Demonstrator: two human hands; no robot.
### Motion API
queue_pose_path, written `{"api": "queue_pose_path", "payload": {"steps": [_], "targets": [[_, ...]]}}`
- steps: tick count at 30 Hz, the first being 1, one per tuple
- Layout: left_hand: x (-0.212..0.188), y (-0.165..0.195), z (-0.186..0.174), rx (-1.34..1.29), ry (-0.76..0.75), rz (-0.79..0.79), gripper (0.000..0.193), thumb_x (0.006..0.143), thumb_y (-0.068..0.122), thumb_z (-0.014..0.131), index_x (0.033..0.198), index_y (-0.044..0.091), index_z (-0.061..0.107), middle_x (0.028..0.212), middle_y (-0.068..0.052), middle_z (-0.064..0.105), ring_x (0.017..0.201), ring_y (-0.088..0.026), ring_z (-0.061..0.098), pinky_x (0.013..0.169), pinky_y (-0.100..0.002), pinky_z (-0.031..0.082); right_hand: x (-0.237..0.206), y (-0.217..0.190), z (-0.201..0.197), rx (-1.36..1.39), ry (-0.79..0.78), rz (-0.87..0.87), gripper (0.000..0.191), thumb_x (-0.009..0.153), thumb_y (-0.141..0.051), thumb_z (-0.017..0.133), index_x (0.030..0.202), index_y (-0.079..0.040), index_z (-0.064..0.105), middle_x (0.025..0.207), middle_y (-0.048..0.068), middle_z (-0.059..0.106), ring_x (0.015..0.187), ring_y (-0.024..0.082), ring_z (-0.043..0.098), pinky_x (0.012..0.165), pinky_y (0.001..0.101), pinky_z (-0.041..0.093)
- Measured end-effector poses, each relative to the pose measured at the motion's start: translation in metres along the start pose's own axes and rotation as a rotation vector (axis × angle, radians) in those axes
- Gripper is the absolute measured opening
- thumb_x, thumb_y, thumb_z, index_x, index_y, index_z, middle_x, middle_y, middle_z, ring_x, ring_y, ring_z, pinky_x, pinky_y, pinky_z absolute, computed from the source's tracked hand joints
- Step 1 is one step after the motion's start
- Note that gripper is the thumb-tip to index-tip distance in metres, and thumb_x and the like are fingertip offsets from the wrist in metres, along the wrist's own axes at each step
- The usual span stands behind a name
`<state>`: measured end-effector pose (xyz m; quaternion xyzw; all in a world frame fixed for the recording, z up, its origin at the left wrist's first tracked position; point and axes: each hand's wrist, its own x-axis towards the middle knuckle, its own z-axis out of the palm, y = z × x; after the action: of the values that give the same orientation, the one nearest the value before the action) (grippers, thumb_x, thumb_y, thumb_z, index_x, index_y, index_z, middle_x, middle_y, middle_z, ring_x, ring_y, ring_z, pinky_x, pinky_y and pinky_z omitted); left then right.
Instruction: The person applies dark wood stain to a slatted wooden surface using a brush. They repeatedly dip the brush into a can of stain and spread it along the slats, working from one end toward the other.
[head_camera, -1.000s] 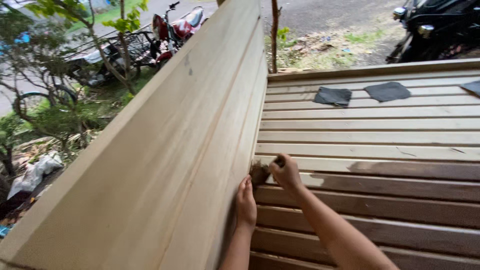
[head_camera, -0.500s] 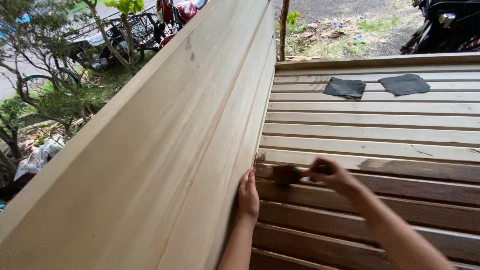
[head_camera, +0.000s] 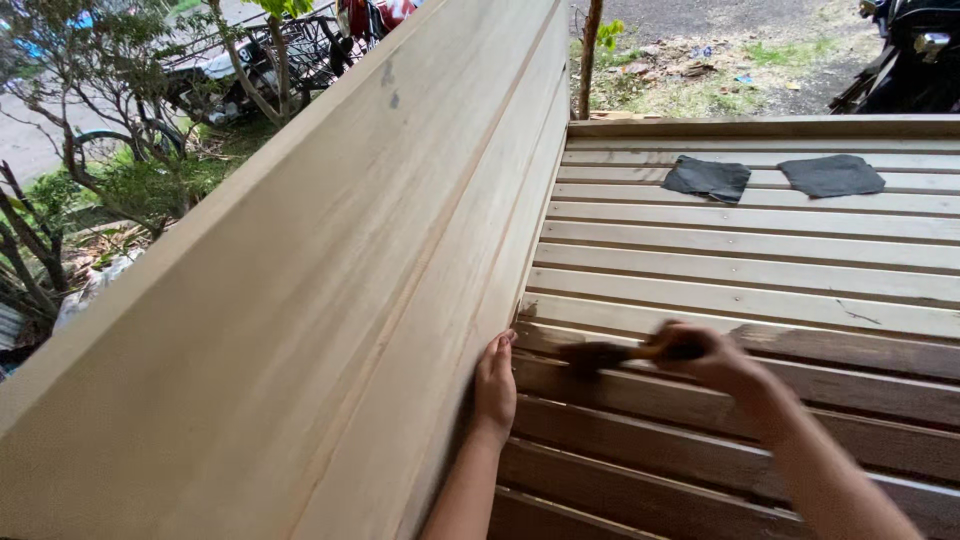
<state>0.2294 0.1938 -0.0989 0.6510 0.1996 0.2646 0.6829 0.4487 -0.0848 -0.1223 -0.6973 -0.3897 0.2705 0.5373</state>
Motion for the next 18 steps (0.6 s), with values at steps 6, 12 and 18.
{"api": "queue_pose_path", "payload": {"steps": [6, 12, 18], "targets": [[0.004, -0.002, 0.001, -0.021, 0.018, 0.045, 0.055, 0.106, 0.037, 0.040, 0.136, -0.005, 0.058, 0.141, -0.020, 0.063, 0.135, -0.026, 0.055, 0.117, -0.036, 0.038, 0.052, -0.004, 0.074, -0.119, -0.024, 0.055, 0.015, 0.088, -0.009, 0.078, 0.101, -0.014, 0.075, 0.111, 0.007, 0.070, 0.100, 0.024, 0.066, 0.097, 0.0413, 0.062], [0.000, 0.002, -0.007, -0.075, 0.009, -0.029, 0.054, 0.107, 0.036, 0.038, 0.141, -0.003, 0.052, 0.145, -0.016, 0.057, 0.140, -0.024, 0.050, 0.119, -0.034, 0.035, 0.010, -0.017, 0.014, -0.143, -0.051, -0.075, 0.014, 0.080, -0.005, 0.078, 0.091, -0.014, 0.078, 0.110, 0.005, 0.075, 0.101, 0.020, 0.075, 0.092, 0.0362, 0.064], [0.006, 0.009, 0.005, -0.024, 0.020, 0.012, 0.055, 0.107, 0.036, 0.039, 0.141, -0.005, 0.054, 0.144, -0.019, 0.060, 0.140, -0.026, 0.053, 0.119, -0.035, 0.037, 0.037, -0.046, 0.106, -0.303, 0.088, -0.150, 0.007, 0.088, -0.013, 0.078, 0.094, -0.010, 0.075, 0.106, 0.008, 0.074, 0.083, 0.019, 0.072, 0.076, 0.0303, 0.066]]}}
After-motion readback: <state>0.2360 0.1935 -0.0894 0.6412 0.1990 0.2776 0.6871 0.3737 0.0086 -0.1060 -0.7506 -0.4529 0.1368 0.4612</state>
